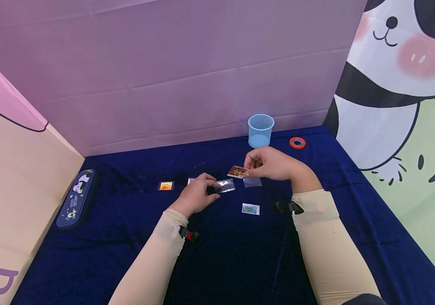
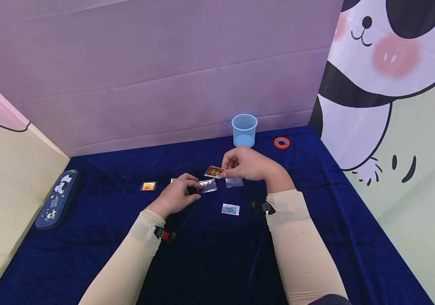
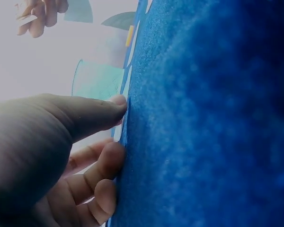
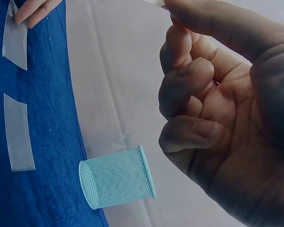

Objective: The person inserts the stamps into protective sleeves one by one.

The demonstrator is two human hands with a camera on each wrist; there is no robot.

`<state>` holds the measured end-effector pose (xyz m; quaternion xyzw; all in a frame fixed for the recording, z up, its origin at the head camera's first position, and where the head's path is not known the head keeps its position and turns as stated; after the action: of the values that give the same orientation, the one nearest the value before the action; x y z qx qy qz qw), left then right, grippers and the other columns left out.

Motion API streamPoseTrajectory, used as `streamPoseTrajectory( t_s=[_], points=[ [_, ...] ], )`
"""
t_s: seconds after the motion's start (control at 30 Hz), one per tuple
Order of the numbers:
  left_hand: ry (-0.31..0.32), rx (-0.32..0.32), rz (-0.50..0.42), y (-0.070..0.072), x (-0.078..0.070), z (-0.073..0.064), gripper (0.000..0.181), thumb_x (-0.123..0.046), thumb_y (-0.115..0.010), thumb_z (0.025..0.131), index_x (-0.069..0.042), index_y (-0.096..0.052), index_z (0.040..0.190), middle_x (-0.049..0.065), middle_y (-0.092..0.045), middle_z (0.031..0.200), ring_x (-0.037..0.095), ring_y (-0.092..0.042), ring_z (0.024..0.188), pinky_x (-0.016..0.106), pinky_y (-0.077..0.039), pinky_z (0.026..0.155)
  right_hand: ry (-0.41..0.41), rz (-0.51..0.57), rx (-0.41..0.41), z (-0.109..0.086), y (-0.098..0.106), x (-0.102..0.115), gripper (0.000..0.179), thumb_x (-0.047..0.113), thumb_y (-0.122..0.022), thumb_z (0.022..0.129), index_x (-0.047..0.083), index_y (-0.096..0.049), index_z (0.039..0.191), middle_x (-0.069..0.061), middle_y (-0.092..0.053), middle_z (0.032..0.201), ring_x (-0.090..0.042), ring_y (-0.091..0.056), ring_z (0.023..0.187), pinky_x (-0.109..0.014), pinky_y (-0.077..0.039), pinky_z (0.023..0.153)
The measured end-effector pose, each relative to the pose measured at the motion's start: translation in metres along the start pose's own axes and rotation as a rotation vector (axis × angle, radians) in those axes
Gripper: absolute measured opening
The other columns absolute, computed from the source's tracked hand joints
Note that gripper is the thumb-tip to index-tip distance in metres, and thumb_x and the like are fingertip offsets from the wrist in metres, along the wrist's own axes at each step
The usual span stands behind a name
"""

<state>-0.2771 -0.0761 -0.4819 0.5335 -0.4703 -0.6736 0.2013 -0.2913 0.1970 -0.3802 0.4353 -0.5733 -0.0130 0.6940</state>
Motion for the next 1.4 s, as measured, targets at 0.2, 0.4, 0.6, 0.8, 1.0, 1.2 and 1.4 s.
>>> streamPoseTrajectory(
  t_s=[0.2,0.4,0.6,0.8,1.0,1.2,1.4],
  points=[
    [0.008,-0.025,-0.064,0.0,0.003,0.0,0.014,-0.031,-0.079,0.097,-0.024,-0.082,0.108,-0.007,-0.061,0.114,0.015,-0.062,0.103,0.04,-0.053,0.091,0.006,0.0,0.012,0.001,-0.001,0.0,0.009,0.016,-0.079,0.095,0.009,-0.073,0.096,-0.007,-0.066,0.084,-0.025,-0.057,0.076,-0.034,-0.049,0.066],
    [0.032,-0.077,-0.051,0.001,0.004,0.0,0.006,-0.027,-0.079,0.097,-0.024,-0.084,0.1,-0.01,-0.067,0.105,0.014,-0.062,0.095,0.039,-0.053,0.091,-0.005,-0.001,0.014,0.003,-0.001,-0.002,0.009,0.017,-0.08,0.095,0.01,-0.073,0.095,-0.008,-0.067,0.084,-0.026,-0.057,0.076,-0.034,-0.049,0.065],
    [0.035,-0.151,-0.093,0.003,0.005,0.0,0.002,-0.026,-0.083,0.093,-0.025,-0.085,0.094,-0.008,-0.073,0.104,0.012,-0.061,0.087,0.033,-0.053,0.079,-0.001,0.002,0.018,0.003,-0.002,-0.002,0.009,0.017,-0.079,0.095,0.01,-0.074,0.095,-0.009,-0.067,0.084,-0.026,-0.057,0.076,-0.034,-0.049,0.065],
    [0.012,-0.219,-0.186,0.007,0.003,-0.002,0.01,-0.025,-0.087,0.089,-0.03,-0.08,0.082,-0.009,-0.073,0.096,0.016,-0.054,0.062,0.033,-0.046,0.057,0.0,-0.003,0.009,0.002,-0.002,-0.003,0.01,0.018,-0.079,0.096,0.01,-0.073,0.095,-0.009,-0.067,0.084,-0.026,-0.056,0.074,-0.034,-0.048,0.063],
    [-0.005,-0.241,-0.232,0.009,0.002,-0.003,0.014,-0.021,-0.087,0.089,-0.026,-0.073,0.09,-0.013,-0.068,0.089,0.016,-0.055,0.066,0.032,-0.048,0.058,0.023,-0.032,-0.062,0.001,-0.001,0.001,0.011,0.019,-0.081,0.094,0.013,-0.073,0.093,-0.008,-0.064,0.078,-0.025,-0.055,0.065,-0.033,-0.045,0.057],
    [-0.04,-0.257,-0.28,0.017,-0.004,-0.005,0.028,-0.016,-0.084,0.091,-0.014,-0.074,0.117,-0.01,-0.069,0.088,0.018,-0.056,0.064,0.033,-0.047,0.058,0.046,-0.042,-0.142,0.003,0.0,0.002,0.008,0.015,-0.079,0.095,0.013,-0.072,0.096,-0.008,-0.067,0.084,-0.027,-0.058,0.07,-0.037,-0.049,0.063],
    [-0.049,-0.298,-0.245,0.024,-0.005,-0.007,0.011,-0.018,-0.077,0.098,-0.016,-0.08,0.108,-0.008,-0.064,0.093,0.016,-0.056,0.074,0.033,-0.05,0.064,0.067,-0.035,-0.195,0.003,0.0,0.005,0.009,0.011,-0.077,0.096,0.012,-0.071,0.103,-0.006,-0.067,0.088,-0.027,-0.059,0.077,-0.039,-0.049,0.068]
  ],
)
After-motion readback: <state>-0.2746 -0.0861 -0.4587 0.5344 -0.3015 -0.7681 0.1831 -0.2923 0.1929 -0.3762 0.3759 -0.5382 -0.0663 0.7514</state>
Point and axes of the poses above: each hand's wrist, its own z-axis towards the middle knuckle, its own y-axis out of the back of the hand, x = y × z, the point moved 1 cm from there along z, towards the middle knuckle
